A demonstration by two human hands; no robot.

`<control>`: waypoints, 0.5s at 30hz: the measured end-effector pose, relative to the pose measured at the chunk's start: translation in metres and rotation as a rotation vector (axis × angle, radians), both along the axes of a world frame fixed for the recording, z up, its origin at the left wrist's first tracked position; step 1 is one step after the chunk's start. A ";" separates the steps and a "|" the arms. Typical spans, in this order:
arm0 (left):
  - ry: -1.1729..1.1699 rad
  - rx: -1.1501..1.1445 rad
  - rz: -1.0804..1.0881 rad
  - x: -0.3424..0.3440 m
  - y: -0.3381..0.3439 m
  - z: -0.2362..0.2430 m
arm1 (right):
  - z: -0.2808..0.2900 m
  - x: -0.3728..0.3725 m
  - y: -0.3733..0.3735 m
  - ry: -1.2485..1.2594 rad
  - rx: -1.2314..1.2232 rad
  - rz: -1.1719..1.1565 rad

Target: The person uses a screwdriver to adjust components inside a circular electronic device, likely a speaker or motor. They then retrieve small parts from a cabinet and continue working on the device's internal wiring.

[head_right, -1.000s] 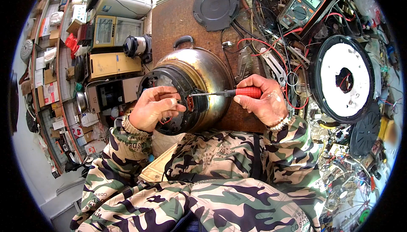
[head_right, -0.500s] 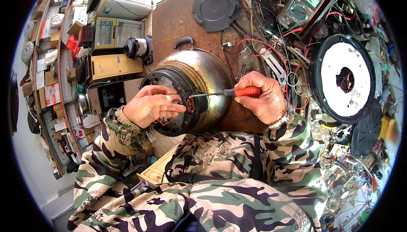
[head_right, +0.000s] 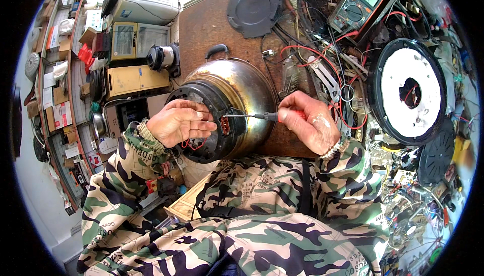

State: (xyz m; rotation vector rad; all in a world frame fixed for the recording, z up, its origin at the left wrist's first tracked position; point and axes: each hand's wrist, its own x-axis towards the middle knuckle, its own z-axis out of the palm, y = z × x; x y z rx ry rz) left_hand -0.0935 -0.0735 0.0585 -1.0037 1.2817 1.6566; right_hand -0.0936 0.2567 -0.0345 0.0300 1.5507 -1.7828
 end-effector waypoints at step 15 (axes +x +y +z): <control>0.028 0.053 0.052 0.006 -0.001 -0.004 | -0.025 0.000 -0.004 0.257 -0.049 -0.127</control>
